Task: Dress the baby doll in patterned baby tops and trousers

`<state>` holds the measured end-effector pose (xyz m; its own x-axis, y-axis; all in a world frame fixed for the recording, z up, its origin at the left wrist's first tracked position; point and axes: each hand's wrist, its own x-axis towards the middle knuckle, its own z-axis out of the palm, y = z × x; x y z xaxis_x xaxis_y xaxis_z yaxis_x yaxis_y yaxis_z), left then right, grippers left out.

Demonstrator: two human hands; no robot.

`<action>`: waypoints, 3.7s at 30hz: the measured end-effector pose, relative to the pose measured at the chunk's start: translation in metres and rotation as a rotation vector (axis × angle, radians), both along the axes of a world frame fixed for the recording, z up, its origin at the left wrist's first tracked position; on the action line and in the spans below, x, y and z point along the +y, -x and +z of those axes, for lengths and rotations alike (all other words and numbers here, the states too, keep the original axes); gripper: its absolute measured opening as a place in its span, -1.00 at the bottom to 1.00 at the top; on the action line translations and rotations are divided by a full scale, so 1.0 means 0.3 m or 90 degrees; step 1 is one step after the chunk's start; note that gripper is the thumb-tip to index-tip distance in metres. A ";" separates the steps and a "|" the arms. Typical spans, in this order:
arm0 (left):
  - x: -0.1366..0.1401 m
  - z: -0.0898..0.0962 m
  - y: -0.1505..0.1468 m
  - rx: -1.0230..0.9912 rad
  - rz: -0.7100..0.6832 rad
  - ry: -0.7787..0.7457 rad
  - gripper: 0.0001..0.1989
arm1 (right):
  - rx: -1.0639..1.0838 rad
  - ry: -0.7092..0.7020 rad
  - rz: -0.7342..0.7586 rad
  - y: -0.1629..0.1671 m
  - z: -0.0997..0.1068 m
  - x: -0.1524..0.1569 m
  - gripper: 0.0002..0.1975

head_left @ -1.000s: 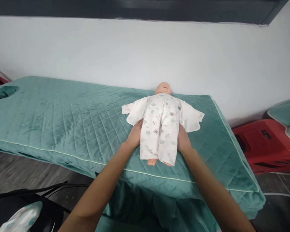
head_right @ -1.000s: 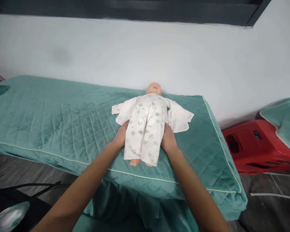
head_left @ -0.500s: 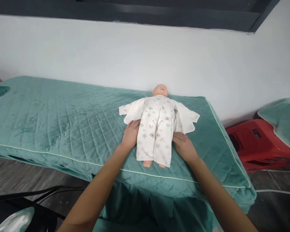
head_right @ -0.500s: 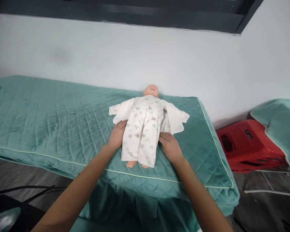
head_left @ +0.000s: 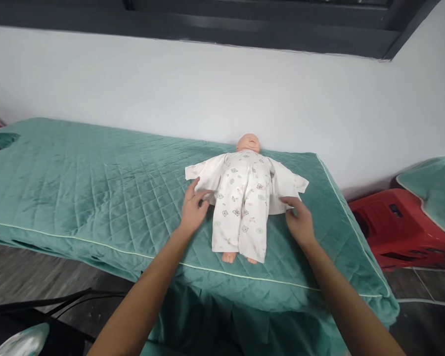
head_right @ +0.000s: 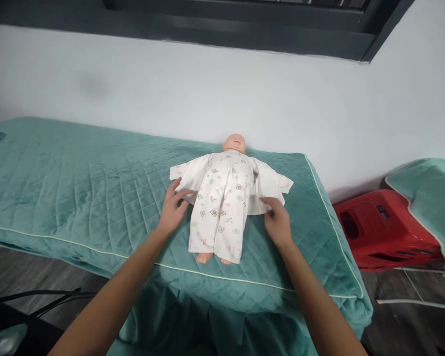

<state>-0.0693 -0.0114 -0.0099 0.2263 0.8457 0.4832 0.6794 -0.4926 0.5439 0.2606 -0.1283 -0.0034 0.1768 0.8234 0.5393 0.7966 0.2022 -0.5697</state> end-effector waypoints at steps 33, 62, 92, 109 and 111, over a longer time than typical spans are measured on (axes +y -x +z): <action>0.142 0.237 -0.235 -0.162 -0.153 0.041 -0.85 | 0.233 0.085 0.043 0.146 0.273 0.304 -0.78; 0.480 0.299 -0.415 -0.204 -0.206 0.315 -0.89 | 0.447 0.067 -0.010 0.143 0.241 0.678 -0.75; 0.482 0.295 -0.463 -0.431 -0.266 0.408 -0.77 | 0.378 0.088 0.007 0.177 0.242 0.671 -0.80; 0.483 0.270 -0.461 -0.466 -0.262 0.489 -0.65 | 0.323 0.134 0.087 0.176 0.234 0.668 -0.81; 0.487 0.264 -0.458 -0.480 -0.270 0.500 -0.63 | 0.305 0.136 0.083 0.174 0.231 0.667 -0.82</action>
